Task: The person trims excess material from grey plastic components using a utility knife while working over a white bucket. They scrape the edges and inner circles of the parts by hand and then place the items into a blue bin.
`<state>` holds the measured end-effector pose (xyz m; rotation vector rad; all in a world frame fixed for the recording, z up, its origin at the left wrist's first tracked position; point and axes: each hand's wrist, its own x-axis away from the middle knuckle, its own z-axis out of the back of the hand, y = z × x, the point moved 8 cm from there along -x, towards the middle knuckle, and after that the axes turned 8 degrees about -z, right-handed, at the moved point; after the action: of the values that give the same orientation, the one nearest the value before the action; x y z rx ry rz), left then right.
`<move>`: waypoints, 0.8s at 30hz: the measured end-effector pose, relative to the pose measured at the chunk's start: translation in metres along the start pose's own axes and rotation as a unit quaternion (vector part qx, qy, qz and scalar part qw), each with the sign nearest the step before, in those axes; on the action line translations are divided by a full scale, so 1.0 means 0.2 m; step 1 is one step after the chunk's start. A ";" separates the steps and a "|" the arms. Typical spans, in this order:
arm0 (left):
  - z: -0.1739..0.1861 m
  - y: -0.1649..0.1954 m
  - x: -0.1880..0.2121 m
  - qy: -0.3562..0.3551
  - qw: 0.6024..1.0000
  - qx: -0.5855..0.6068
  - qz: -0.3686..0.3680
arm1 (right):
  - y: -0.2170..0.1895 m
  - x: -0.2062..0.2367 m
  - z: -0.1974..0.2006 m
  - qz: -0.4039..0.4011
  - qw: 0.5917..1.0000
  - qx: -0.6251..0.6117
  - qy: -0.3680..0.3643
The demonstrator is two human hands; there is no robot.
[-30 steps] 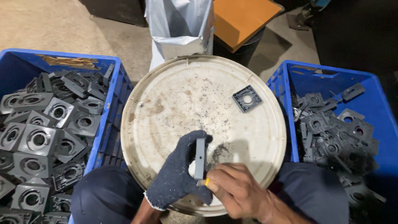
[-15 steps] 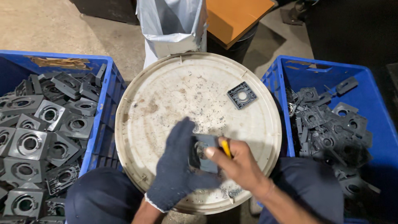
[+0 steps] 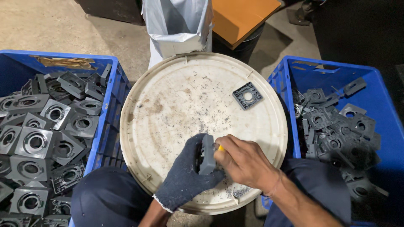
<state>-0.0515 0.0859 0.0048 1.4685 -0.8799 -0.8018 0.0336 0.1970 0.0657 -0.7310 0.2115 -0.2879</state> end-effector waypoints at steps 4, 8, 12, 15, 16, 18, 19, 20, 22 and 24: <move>0.00 -0.01 0.00 -0.009 0.999 -0.028 -0.017 | 0.02 0.01 -0.07 0.024 0.991 0.132 -0.005; 0.01 -0.01 0.00 -0.007 0.997 -0.064 -0.033 | 0.00 0.02 -0.09 0.055 0.982 0.172 0.060; 0.03 -0.03 0.01 0.008 0.997 -0.072 -0.026 | -0.01 0.03 -0.12 0.063 0.981 0.169 0.073; 0.04 -0.01 0.01 0.030 0.996 -0.069 -0.040 | -0.04 0.06 -0.11 0.092 0.976 0.162 0.110; 0.06 0.00 0.01 0.037 0.994 -0.094 -0.031 | -0.06 0.07 -0.11 0.105 0.974 0.159 0.124; 0.07 0.03 0.01 0.043 0.993 -0.103 -0.035 | -0.07 0.08 -0.11 0.121 0.974 0.132 0.137; 0.05 0.05 0.01 0.043 0.995 -0.085 -0.044 | -0.07 0.07 -0.11 0.120 0.978 0.107 0.132; 0.04 0.08 0.01 0.042 0.996 -0.065 -0.053 | -0.07 0.07 -0.10 0.119 0.981 0.084 0.128; 0.04 0.11 0.00 0.039 0.997 -0.051 -0.039 | -0.04 0.05 -0.04 0.090 0.987 -0.003 0.131; 0.05 0.11 -0.02 0.033 0.999 0.005 0.006 | 0.04 0.01 0.02 0.012 0.988 -0.104 0.110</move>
<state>-0.0643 0.0844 0.0267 1.4892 -0.8423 -0.7366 0.0382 0.2035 0.0626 -0.9018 0.4652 -0.3275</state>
